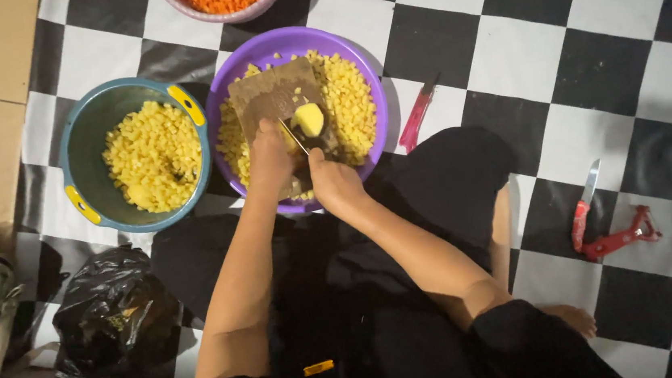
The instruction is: A person is sitting on the floor and slicing potatoes into thin pieces using a knife on a cutting board.
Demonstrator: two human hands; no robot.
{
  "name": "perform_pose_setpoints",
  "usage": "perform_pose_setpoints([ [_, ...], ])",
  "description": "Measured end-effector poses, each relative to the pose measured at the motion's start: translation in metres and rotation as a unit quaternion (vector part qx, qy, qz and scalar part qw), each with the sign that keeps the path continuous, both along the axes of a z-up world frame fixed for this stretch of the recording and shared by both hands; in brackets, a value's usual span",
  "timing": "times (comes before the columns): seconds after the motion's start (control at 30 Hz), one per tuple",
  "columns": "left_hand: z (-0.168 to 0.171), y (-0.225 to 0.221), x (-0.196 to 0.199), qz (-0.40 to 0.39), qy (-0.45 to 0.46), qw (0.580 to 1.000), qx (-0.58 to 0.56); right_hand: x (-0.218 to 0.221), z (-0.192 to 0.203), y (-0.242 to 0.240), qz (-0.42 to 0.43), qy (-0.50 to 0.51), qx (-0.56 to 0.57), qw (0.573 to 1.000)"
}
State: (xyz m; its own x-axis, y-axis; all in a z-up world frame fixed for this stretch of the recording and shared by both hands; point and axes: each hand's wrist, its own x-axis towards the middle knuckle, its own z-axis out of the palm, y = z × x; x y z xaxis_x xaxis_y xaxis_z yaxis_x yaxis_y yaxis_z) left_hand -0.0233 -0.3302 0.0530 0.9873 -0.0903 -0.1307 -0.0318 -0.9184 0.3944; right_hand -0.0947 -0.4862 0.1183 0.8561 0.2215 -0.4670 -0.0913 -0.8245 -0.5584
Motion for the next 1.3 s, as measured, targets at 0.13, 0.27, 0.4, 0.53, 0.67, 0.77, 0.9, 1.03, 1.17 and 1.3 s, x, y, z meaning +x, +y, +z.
perform_pose_setpoints([
  [0.13,0.023,-0.010,-0.002,0.006,0.044,0.999,-0.004,-0.016,0.039,-0.009,0.011,-0.026,0.007,1.000],
  [0.27,0.033,-0.014,-0.007,0.026,0.050,0.998,-0.012,-0.026,0.045,-0.010,0.023,-0.064,0.000,0.998],
  [0.4,0.038,-0.014,-0.008,0.027,0.052,0.998,-0.036,-0.026,0.046,-0.008,0.017,-0.058,0.021,0.998],
  [0.53,0.035,-0.010,-0.008,0.012,0.043,0.999,-0.015,-0.028,0.032,-0.004,0.025,-0.071,0.000,0.997],
  [0.67,0.071,-0.021,-0.012,0.091,0.086,0.976,-0.178,-0.026,0.030,0.002,0.020,-0.066,-0.007,0.998],
  [0.77,0.044,-0.018,-0.010,0.086,0.061,0.981,-0.161,-0.022,0.029,0.004,0.016,-0.058,-0.006,0.998],
  [0.9,0.022,-0.009,-0.007,-0.003,-0.029,0.999,0.026,-0.012,0.029,0.006,0.001,-0.022,0.012,1.000],
  [1.03,0.011,-0.004,-0.003,-0.008,-0.025,1.000,-0.010,-0.005,0.015,0.008,0.008,-0.011,0.006,1.000],
  [1.17,0.027,-0.011,-0.005,-0.003,0.014,0.999,-0.035,0.003,-0.027,0.007,-0.007,0.003,0.011,1.000],
  [1.3,0.007,-0.005,0.005,-0.006,0.041,0.998,-0.036,0.007,-0.035,0.005,-0.016,0.022,0.013,1.000],
])
